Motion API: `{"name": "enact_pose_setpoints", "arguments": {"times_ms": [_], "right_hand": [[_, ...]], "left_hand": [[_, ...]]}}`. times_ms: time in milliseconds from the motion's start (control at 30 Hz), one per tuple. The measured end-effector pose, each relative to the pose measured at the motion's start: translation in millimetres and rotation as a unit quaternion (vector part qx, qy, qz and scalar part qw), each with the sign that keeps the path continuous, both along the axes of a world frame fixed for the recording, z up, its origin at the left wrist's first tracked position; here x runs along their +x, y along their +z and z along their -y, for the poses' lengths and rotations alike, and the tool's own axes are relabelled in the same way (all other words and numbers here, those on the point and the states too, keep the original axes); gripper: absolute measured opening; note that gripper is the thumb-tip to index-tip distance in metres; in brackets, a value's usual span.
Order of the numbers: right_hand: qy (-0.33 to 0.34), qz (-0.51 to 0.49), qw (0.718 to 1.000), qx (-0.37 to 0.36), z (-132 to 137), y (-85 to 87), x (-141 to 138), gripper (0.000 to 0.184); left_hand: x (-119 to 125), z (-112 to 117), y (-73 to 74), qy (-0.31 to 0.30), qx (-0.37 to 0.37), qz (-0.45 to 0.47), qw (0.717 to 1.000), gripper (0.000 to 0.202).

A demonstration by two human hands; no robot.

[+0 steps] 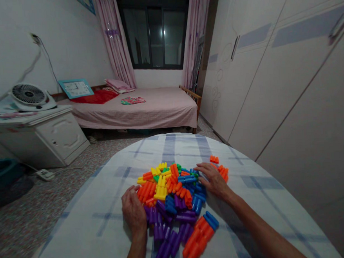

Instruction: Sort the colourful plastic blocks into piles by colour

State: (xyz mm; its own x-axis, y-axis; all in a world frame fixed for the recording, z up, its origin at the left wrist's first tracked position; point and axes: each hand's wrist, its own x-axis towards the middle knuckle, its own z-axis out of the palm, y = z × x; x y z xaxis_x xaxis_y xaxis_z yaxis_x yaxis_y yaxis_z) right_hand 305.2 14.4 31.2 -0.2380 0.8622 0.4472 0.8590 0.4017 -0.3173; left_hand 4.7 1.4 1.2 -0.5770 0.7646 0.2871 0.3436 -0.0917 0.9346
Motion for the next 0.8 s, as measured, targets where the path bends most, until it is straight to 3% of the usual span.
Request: {"name": "enact_pose_setpoints", "arguments": {"times_ms": [67,167,433,633,800], "right_hand": [[0.056,-0.012,0.998,-0.03,2.2,6.0,-17.6,0.044],[0.087,-0.031,0.992,-0.08,1.4,12.6,-36.5,0.05],[-0.038,0.01,0.993,-0.113,-4.2,6.7,-53.6,0.037],[-0.047,-0.039,0.993,-0.104,2.4,1.4,-55.4,0.015],[-0.032,-0.141,0.986,-0.087,13.3,4.0,-51.8,0.024]], "left_hand": [[-0.1,-0.6,-0.8,0.0,0.0,-0.001,1.0,0.041],[0.2,-0.6,-0.8,0.0,-0.009,0.005,1.0,0.041],[0.6,-0.2,0.2,0.004,-0.004,0.005,1.0,0.041],[1.1,-0.3,0.9,0.003,-0.014,0.013,1.0,0.042],[1.2,0.3,0.8,0.006,-0.005,0.009,1.0,0.042]]}}
